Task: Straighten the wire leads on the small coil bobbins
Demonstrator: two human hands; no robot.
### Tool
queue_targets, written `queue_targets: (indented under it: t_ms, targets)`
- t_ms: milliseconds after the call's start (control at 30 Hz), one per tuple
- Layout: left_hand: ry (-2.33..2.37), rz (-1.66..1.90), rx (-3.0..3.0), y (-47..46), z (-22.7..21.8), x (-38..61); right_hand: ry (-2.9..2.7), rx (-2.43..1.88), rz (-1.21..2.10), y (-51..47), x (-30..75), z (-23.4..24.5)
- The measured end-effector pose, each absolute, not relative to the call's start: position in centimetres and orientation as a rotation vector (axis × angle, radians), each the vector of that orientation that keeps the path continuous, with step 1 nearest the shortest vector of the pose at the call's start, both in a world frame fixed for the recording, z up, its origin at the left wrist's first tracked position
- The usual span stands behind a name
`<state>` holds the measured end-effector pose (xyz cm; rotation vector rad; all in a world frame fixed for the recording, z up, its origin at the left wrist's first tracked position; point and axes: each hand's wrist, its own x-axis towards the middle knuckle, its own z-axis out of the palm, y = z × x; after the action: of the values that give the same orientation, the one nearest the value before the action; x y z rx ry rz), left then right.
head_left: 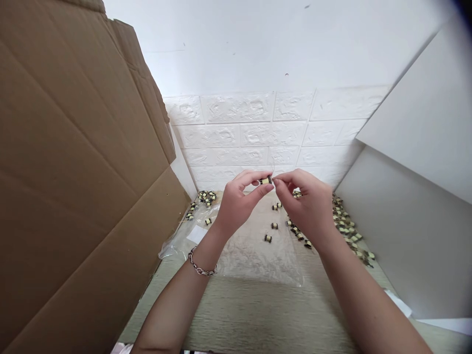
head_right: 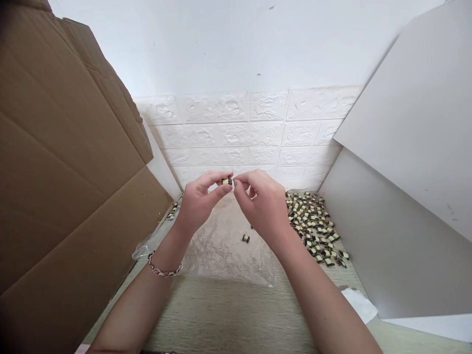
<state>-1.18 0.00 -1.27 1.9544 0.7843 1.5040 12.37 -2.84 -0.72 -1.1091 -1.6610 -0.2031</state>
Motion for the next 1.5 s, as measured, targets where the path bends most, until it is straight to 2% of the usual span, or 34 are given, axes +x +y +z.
queue_targets:
  t_ms: [233, 600, 833, 1167, 1500]
  targets:
    - [0.657, 1.362, 1.546, 0.1, -1.5, -0.8, -1.662, -1.087, -0.268, -2.7, 12.2, -1.0]
    - [0.441, 1.036, 1.092, -0.1, -1.6, -0.6, -1.599, -1.014, -0.695, -2.1, 12.1, -1.9]
    - [0.379, 0.931, 0.944, -0.3, -1.6, -0.8, -1.719, -0.972, -0.850, -2.1, 12.4, -1.9]
    - [0.390, 0.952, 0.972, 0.0, -1.8, -0.8, -1.736, -0.875, -0.822, -1.4, 12.4, -2.5]
    - [0.407, 0.943, 0.892, -0.2, -1.3, -1.1, -1.619, -0.890, -0.463, -1.9, 11.8, -2.0]
